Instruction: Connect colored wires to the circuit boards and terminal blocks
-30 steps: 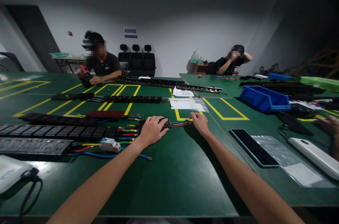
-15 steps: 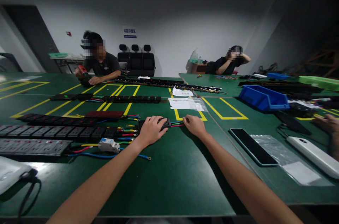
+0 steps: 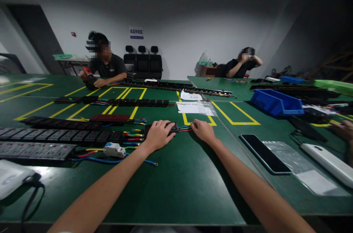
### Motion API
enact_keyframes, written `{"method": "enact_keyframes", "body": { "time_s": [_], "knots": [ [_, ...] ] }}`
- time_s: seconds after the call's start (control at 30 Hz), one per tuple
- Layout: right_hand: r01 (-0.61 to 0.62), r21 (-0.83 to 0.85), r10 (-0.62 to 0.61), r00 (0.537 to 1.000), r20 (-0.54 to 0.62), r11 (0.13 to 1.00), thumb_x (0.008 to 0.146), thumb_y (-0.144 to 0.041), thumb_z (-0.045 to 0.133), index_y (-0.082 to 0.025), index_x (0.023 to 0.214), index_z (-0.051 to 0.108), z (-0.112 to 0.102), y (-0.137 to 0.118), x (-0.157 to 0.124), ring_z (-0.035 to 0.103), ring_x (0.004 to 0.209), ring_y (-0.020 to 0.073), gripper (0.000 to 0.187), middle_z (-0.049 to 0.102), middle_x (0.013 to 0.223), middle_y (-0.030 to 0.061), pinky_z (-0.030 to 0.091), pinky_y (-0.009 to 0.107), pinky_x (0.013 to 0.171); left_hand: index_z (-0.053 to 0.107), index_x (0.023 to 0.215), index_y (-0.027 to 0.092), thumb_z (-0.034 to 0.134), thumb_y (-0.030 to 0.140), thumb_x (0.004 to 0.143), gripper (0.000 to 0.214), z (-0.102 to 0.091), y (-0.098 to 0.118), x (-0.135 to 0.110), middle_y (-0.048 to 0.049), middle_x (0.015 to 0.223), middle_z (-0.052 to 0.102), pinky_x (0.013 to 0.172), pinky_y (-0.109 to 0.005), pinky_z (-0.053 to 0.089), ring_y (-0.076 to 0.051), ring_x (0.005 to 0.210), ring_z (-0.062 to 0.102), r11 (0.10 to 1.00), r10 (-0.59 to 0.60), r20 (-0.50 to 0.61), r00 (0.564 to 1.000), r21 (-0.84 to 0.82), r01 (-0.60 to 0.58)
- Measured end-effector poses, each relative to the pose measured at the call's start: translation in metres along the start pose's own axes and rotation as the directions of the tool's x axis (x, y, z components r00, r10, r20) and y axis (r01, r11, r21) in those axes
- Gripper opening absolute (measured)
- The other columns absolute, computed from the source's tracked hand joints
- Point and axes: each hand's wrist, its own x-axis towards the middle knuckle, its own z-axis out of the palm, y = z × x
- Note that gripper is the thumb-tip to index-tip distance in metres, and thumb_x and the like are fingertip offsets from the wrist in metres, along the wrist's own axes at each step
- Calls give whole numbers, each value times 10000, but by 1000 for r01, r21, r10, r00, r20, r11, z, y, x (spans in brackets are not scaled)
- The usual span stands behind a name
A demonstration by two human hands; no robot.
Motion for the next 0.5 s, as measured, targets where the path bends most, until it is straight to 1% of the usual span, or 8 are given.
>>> {"method": "enact_keyframes", "body": {
  "time_s": [0.27,0.5],
  "knots": [
    [8,12,-7,1000,-8,1000,997,-406,467,-221,811,633,2,2,1,560,636,147,311,695,769,33,192,269,542,559,1350,224,507,461,982,441,0,1,0,-114,1310,608,967,-417,396,-272,1173,545,1000,-5,7,1000,2,5],
    [3,36,-3,1000,6,999,1004,-419,458,-214,823,649,1,0,1,558,638,150,334,688,763,41,197,273,546,549,1362,229,496,467,984,450,-1,1,0,-115,1316,606,975,-427,393,-277,1180,545,1000,-7,10,1000,-13,7]
  ]
}}
